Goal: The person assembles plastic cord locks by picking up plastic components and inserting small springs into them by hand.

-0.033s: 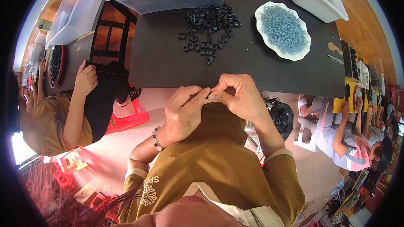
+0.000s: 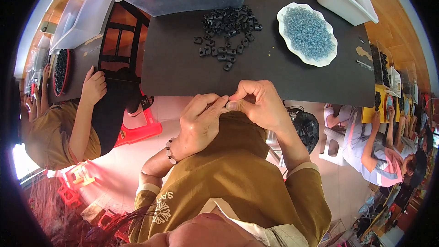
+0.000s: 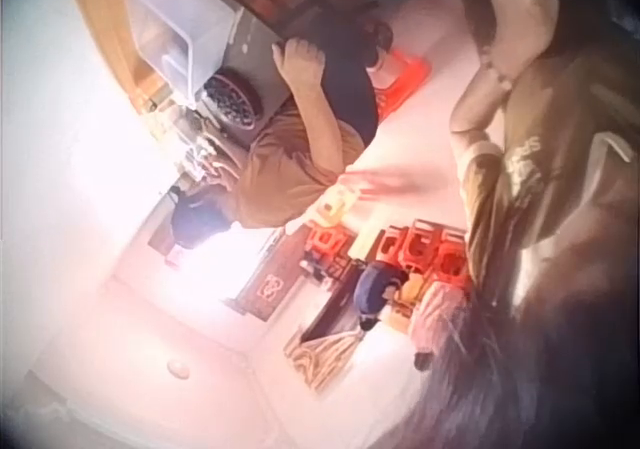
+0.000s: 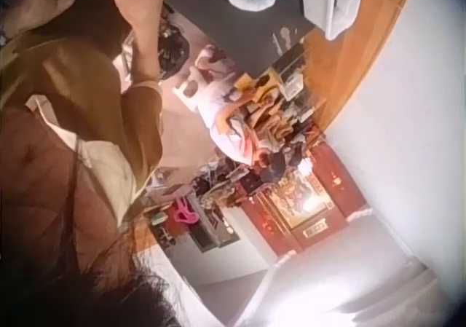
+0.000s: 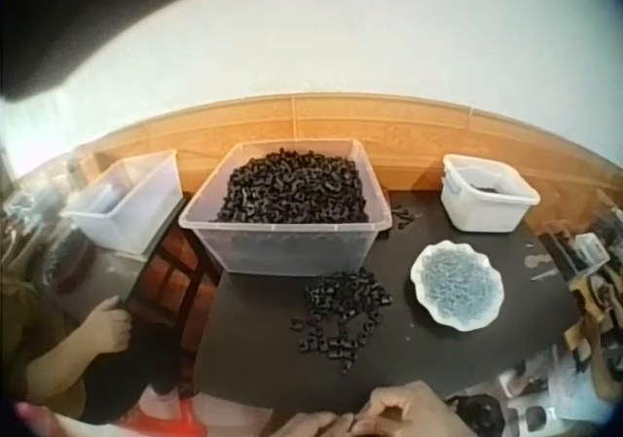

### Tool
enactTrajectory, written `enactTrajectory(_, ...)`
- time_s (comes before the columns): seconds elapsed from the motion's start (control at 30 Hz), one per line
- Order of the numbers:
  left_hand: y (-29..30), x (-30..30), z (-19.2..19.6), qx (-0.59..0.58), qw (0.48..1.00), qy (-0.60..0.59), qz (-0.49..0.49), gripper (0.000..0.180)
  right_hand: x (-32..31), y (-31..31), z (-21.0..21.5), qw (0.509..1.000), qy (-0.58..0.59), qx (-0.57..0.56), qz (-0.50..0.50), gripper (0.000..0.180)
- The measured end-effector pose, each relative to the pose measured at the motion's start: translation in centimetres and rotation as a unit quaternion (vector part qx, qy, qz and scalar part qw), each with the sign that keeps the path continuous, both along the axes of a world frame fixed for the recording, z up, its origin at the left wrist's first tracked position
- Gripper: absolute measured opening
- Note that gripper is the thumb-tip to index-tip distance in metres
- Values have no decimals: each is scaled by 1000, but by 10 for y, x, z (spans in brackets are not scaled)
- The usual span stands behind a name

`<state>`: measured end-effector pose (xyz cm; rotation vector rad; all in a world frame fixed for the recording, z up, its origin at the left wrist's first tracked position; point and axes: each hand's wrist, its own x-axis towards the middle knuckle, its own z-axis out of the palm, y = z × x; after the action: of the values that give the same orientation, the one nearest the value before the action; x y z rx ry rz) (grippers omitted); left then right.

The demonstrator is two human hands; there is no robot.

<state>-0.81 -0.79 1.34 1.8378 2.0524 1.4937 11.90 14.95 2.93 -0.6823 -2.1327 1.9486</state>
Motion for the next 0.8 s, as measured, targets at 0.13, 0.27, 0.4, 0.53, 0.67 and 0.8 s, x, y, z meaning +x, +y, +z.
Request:
enactTrajectory(0.13, 3, -2, -2, 7, 1000, -8, 1, 38, -4, 2, -1, 1000, -6, -8, -3, 12)
enactTrajectory(0.27, 5, -3, 1, 38, 999, -27, -12, 36, 0, 13, -5, 989, 32, -146, 10, 15)
enactTrajectory(0.4, 7, -1, 4, 36, 996, -82, -11, 39, 5, 14, -10, 960, 61, -271, 23, 32)
enactTrajectory(0.53, 9, 0, 6, 34, 985, -168, -27, 40, 2, 7, -13, 947, 123, -294, 33, 31)
enactTrajectory(0.67, 11, -7, 11, 39, 991, -124, -14, 40, 1, 2, -14, 944, 125, -299, 64, 43)
enactTrajectory(0.8, 9, -5, 11, 7, 993, -114, -18, 40, 5, -2, -22, 912, 149, -371, 94, 48)
